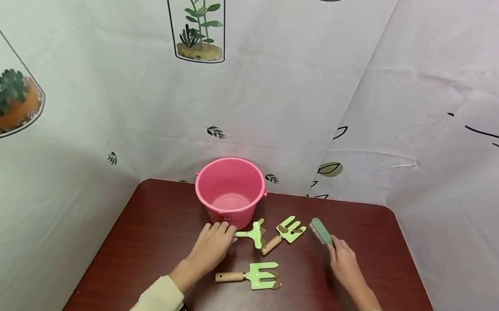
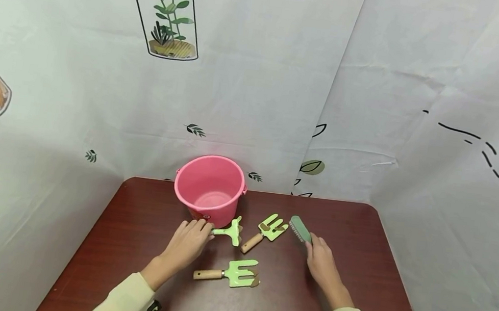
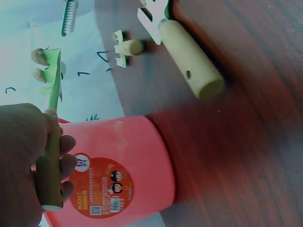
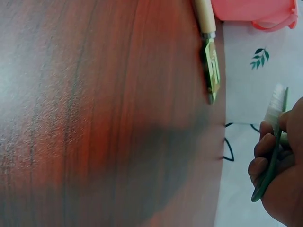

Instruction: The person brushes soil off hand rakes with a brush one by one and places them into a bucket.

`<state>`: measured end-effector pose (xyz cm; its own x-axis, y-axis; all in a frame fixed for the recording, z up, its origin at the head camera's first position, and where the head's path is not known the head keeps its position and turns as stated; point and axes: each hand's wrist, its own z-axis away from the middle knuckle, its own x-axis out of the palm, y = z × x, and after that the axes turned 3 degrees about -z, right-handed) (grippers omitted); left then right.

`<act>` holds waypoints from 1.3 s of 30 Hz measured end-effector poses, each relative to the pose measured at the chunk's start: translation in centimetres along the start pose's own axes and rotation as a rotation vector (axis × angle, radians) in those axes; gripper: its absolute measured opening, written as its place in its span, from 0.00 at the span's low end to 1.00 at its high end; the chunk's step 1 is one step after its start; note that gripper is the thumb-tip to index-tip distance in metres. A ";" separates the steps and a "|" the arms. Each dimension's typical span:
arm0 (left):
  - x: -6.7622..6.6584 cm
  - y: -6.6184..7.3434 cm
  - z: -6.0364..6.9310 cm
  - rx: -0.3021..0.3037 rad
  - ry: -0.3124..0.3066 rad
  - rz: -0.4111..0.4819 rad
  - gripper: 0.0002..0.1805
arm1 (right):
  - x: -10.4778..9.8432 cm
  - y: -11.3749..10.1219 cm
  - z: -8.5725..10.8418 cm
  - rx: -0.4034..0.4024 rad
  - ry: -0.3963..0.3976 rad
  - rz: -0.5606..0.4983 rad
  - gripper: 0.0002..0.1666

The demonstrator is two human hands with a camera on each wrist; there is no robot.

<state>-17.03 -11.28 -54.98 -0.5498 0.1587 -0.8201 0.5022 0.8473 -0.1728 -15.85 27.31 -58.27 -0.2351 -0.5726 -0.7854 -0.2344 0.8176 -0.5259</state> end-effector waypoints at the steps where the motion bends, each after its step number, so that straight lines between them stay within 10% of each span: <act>1: -0.1 0.0 -0.1 -0.001 -0.006 -0.001 0.12 | -0.1 -0.2 -0.1 -0.003 0.001 -0.002 0.20; 39: -2.0 0.9 -4.6 0.000 -0.073 -0.073 0.12 | -2.4 -4.9 -3.4 -0.068 -0.010 -0.047 0.15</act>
<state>-18.54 -8.47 -50.95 -0.5352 0.0588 -0.8427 0.4625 0.8552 -0.2341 -17.31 24.43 -52.73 -0.2130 -0.6094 -0.7637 -0.3082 0.7837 -0.5393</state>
